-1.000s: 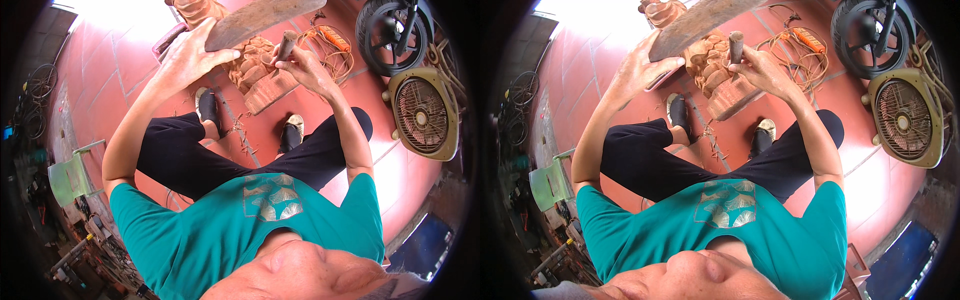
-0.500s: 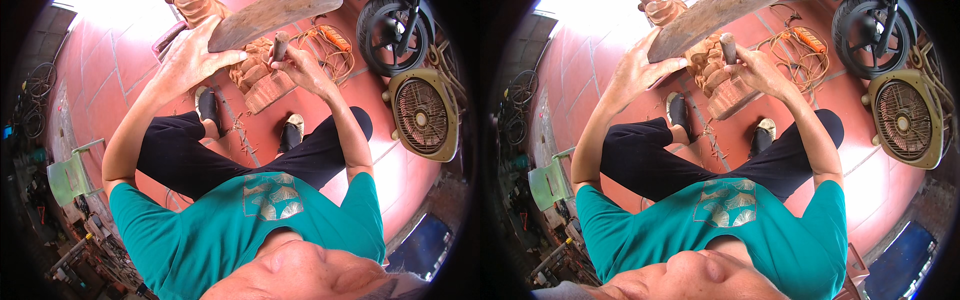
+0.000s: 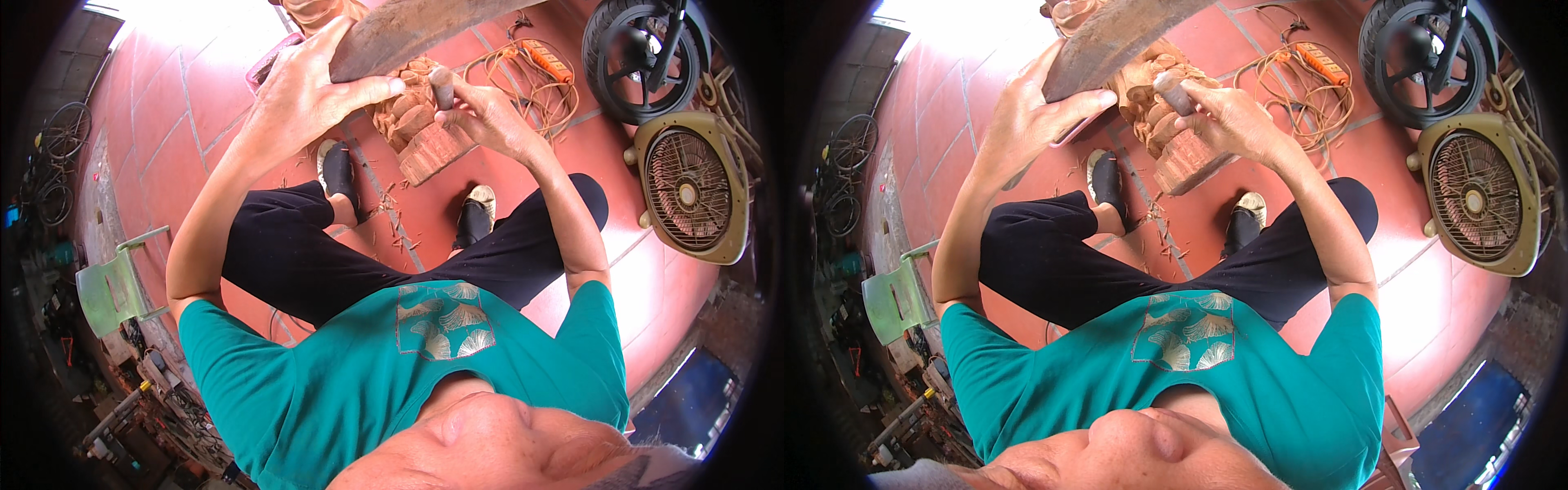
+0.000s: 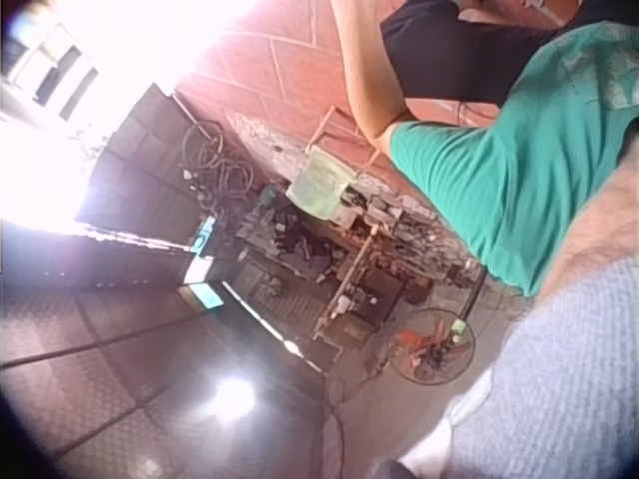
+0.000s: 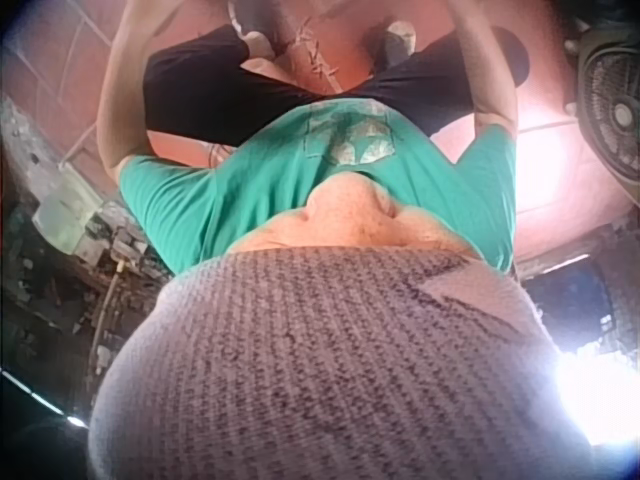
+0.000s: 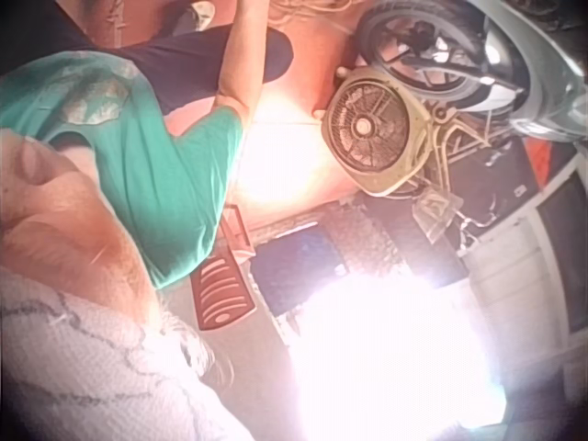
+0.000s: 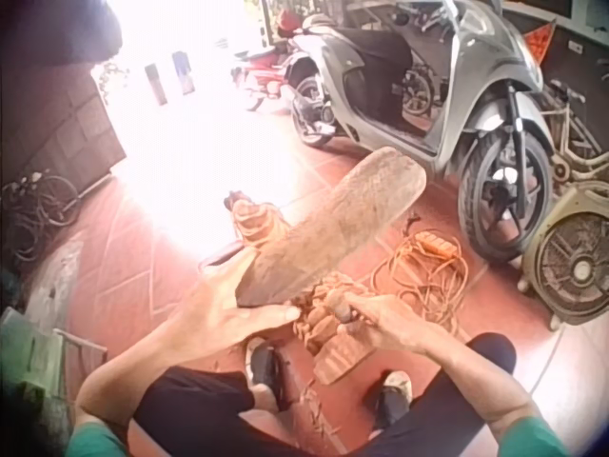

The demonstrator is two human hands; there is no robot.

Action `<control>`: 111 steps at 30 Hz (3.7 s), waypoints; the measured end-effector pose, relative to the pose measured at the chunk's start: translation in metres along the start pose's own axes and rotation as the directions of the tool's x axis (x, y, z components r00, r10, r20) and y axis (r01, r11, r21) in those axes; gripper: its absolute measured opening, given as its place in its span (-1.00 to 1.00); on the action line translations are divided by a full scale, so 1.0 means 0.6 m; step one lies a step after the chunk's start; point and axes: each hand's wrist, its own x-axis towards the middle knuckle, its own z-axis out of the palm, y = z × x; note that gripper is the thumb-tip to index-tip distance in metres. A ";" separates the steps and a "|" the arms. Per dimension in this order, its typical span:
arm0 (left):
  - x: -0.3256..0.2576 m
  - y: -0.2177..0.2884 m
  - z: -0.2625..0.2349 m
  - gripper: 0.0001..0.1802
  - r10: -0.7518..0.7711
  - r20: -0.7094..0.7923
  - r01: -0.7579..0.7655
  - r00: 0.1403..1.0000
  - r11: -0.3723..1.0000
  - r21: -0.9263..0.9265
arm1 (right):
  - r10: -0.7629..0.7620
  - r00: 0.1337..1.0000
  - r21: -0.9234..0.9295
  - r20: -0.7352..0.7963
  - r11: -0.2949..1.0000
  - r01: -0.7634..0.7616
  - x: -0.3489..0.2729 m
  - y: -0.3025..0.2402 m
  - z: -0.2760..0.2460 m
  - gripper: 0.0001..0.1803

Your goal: The person carves a wooden sculpture using a chisel and a wooden mallet. They repeatedly position the chisel and strike it to shape the wood, with wood shavings accumulating on the floor.

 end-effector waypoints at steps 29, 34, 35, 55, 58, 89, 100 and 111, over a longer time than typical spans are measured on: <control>-0.037 -0.019 -0.005 -0.24 -0.148 0.201 0.093 0.968 0.961 0.259 | -0.038 0.999 -0.033 -0.012 0.999 0.037 0.005 -0.020 -0.006 -0.64; -0.032 -0.027 -0.014 -0.20 -0.201 0.172 0.177 0.964 0.973 0.147 | 0.072 0.996 0.061 -0.050 0.996 -0.069 0.008 -0.006 -0.024 -0.65; -0.030 -0.021 -0.018 -0.21 -0.213 0.161 0.195 0.964 0.974 0.117 | 0.070 0.995 0.095 -0.074 0.993 -0.063 0.011 0.000 -0.023 -0.66; -0.030 0.029 -0.021 -0.21 -0.053 -0.010 0.051 0.999 0.989 -0.139 | 0.188 0.973 0.229 0.131 0.949 -0.215 0.011 -0.013 -0.010 -0.71; -0.031 0.028 -0.018 -0.25 -0.002 -0.018 0.001 1.000 0.996 -0.091 | 0.158 0.980 0.309 0.124 0.932 -0.189 0.007 -0.012 -0.010 -0.72; -0.018 0.041 -0.017 -0.37 -0.011 -0.143 -0.018 0.990 0.980 -0.197 | 0.165 0.978 0.320 0.131 0.926 -0.199 0.008 -0.016 -0.010 -0.73; -0.019 -0.019 -0.022 -0.10 -0.144 0.246 0.070 0.958 0.956 0.285 | 0.058 0.997 0.457 0.042 0.887 -0.071 0.007 0.011 -0.007 -0.74; -0.021 -0.007 -0.029 -0.15 0.008 0.068 -0.018 0.998 0.990 0.140 | 0.179 0.974 0.320 0.136 0.923 -0.214 0.012 -0.007 -0.004 -0.73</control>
